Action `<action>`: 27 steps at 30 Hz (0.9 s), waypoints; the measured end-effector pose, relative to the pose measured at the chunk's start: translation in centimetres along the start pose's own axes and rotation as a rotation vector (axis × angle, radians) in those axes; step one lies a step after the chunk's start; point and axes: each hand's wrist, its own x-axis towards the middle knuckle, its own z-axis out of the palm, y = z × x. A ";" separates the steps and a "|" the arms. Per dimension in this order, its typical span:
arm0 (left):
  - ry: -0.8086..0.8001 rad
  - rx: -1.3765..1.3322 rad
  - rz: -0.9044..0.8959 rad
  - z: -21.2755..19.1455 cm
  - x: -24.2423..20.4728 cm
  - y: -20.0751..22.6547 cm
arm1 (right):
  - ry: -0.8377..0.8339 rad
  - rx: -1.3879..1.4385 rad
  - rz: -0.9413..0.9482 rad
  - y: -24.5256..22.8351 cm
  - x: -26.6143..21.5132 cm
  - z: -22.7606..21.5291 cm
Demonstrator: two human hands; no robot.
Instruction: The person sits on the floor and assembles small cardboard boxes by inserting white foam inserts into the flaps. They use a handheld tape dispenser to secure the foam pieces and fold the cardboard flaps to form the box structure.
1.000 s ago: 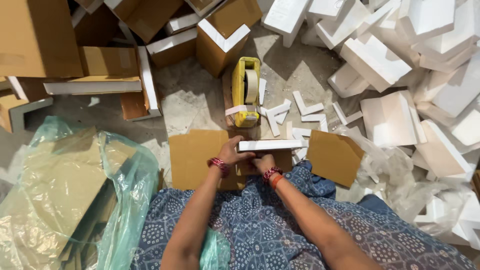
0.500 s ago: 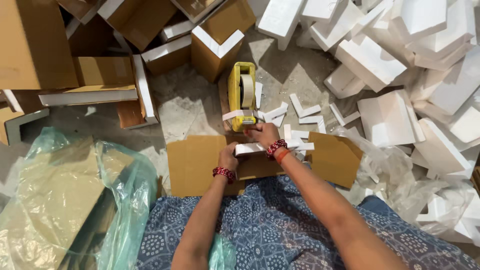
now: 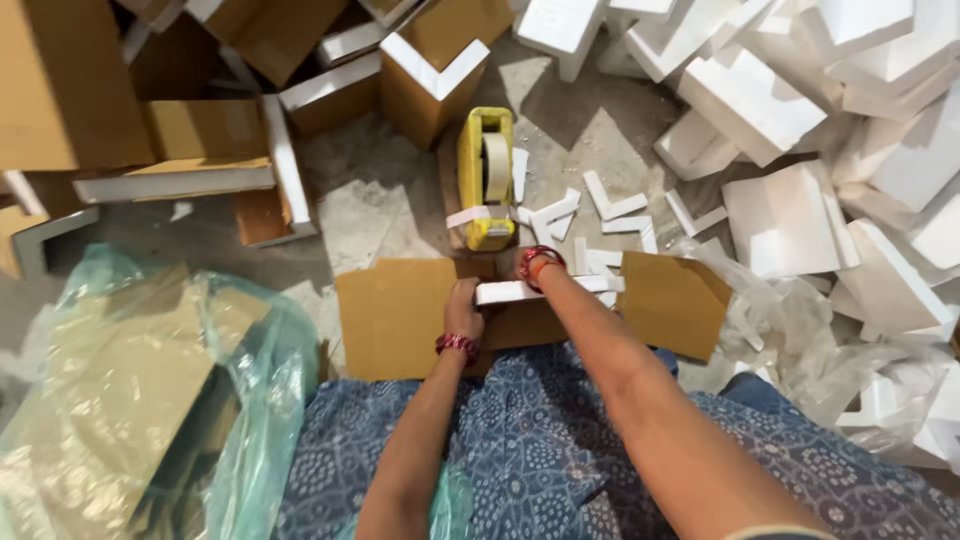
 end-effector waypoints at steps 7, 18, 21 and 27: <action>-0.001 0.063 -0.023 1.0 -0.7 -1.1 | 0.306 0.454 -0.737 1.8 -11.5 -0.7; -0.086 -0.420 -0.534 -5.4 0.6 12.2 | 1.079 0.906 0.012 4.0 -23.3 3.0; 0.012 -0.255 -0.310 -6.4 0.4 15.6 | 1.012 1.253 -0.095 4.6 -20.8 7.3; -0.201 0.339 0.078 -9.8 3.2 12.8 | 0.353 0.402 -0.305 6.9 -11.8 9.8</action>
